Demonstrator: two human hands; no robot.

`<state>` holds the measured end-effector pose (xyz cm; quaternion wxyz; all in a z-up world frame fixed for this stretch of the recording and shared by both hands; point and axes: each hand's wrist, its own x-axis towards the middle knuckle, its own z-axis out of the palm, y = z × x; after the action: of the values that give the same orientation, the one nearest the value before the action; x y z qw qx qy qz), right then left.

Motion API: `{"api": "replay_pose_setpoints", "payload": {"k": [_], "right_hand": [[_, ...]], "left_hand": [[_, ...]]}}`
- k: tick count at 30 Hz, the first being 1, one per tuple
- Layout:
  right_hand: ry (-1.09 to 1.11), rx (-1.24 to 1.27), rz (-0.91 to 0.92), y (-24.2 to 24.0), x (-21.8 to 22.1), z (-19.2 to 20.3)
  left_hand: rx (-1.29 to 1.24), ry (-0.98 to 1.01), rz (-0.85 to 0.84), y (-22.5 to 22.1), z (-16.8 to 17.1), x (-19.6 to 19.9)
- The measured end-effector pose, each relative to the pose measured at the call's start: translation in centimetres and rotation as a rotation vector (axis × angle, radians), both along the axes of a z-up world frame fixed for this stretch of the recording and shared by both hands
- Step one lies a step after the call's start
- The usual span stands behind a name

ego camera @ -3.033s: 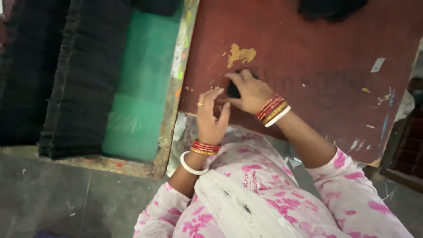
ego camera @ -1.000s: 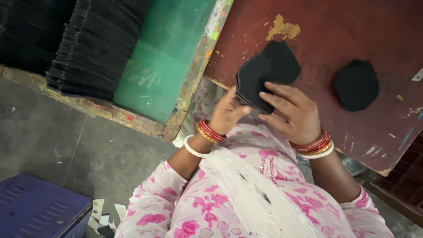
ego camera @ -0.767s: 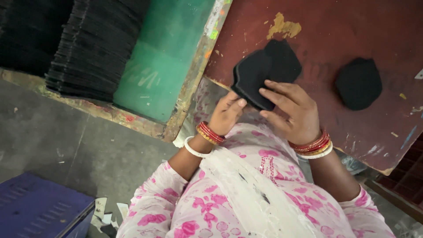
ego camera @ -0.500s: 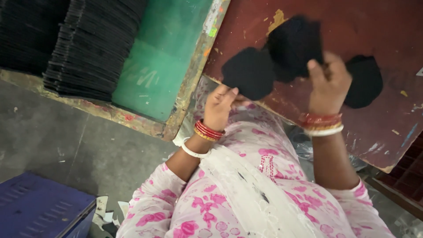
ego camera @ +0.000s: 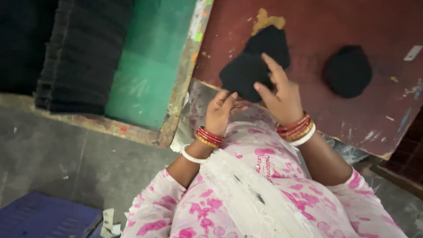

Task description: Sorting and stacking small black fabric pieces on a production workbench.

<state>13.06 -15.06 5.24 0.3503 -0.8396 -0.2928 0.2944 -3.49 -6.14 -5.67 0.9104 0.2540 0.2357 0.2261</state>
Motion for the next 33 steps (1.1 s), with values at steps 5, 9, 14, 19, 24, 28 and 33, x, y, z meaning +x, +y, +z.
{"api": "replay_pose_setpoints", "payload": {"k": [5,9,14,19,24,28,33], "right_hand": [[-0.750,0.141,0.212,0.4,7.4,-5.1],[-0.684,0.023,0.232,-0.9,8.9,-4.8],[-0.976,-0.327,-0.042,-11.4,16.5,-4.8],[-0.695,-0.357,-0.090,-14.7,16.8,-2.7],[-0.604,-0.189,-0.077,-14.9,16.0,-3.2],[-0.147,0.106,-0.049,-9.3,10.0,0.6],[0.168,0.260,0.086,-4.1,2.8,2.6]], "left_hand": [[0.175,0.172,-0.008,1.0,4.0,-0.7],[0.195,0.211,-0.047,0.6,2.4,-1.3],[0.263,0.175,-0.029,0.6,0.9,-2.1],[0.410,0.203,-0.076,0.0,1.6,-0.7],[0.485,0.082,-0.162,-1.2,1.5,0.8],[0.528,0.004,-0.221,-0.8,3.3,1.1],[0.237,-0.025,-0.285,-1.9,-1.2,0.5]]}}
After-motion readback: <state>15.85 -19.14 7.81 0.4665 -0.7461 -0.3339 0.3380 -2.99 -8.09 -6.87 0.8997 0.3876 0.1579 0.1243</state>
